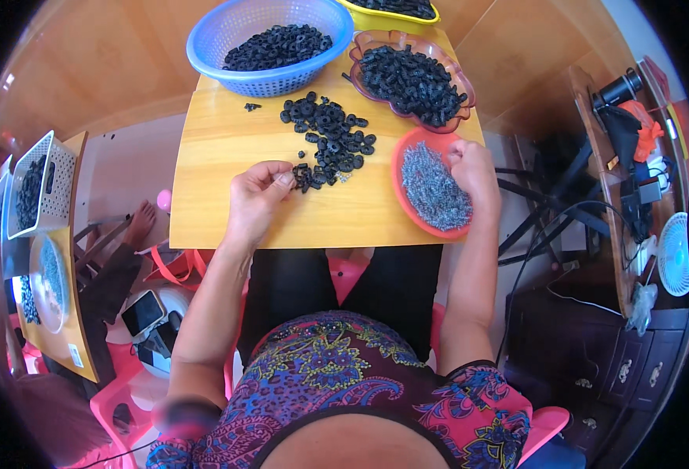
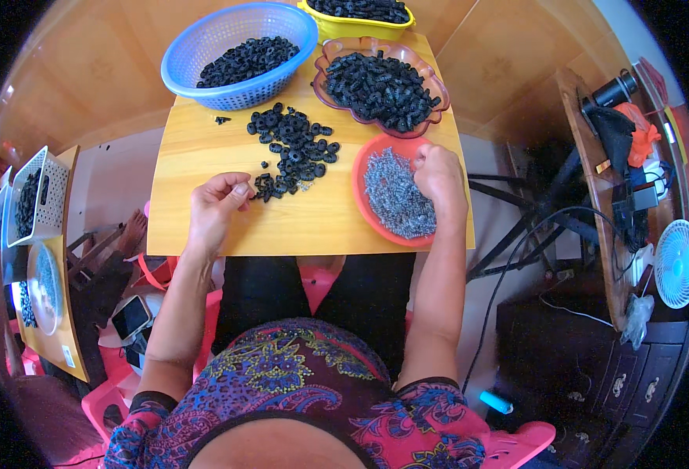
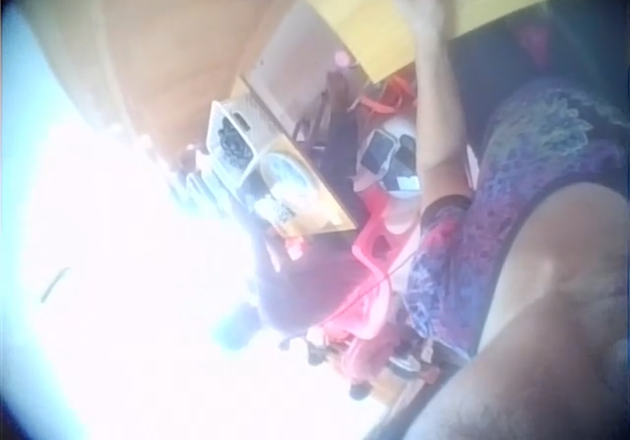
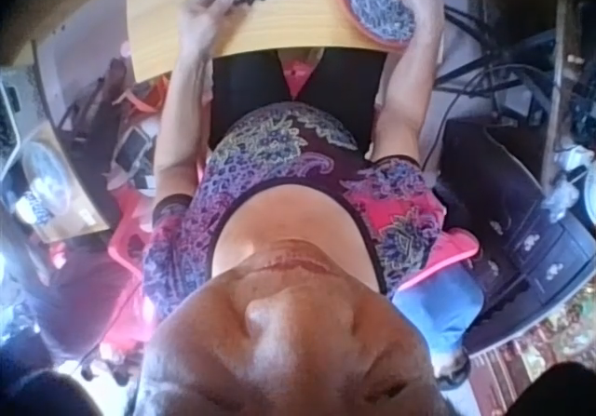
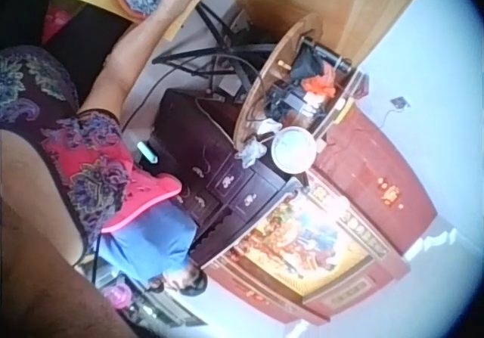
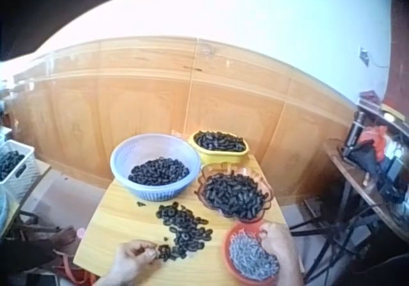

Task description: The person assembles plastic clips by taking metal springs from a tray and inserting them into plastic components by hand.

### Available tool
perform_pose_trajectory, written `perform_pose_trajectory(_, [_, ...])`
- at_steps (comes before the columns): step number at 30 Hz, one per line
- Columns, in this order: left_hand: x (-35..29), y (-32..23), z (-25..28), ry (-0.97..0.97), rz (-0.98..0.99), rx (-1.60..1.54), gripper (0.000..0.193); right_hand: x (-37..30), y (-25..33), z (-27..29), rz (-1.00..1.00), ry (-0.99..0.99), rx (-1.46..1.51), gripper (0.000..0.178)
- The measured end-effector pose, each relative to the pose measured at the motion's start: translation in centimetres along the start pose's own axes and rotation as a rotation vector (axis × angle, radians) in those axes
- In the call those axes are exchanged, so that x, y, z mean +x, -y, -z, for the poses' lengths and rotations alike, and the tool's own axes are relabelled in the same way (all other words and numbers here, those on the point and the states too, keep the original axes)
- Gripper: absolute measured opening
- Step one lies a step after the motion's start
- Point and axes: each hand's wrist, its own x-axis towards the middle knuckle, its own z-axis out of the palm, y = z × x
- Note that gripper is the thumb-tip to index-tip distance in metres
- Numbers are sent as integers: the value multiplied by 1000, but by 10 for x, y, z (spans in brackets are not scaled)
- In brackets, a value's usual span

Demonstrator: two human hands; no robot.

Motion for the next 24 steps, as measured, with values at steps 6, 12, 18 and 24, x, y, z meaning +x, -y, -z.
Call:
perform_pose_trajectory(6, [5, -1, 2, -94, -17, 55, 21, 15, -6, -23, 47, -14, 9, 12])
perform_pose_trajectory(12, [21, -14, -1, -177, -137, 455, 23, 17, -14, -31, 157, -27, 38, 6])
perform_pose_trajectory(18, [84, 1, -14, -144, -667, 978, 28, 2, -5, -7, 56, -47, 160, 5])
perform_pose_trajectory(24, [114, 14, -33, -180, -578, 1205, 28, -25, 3, -1, 154, -102, 311, 5])
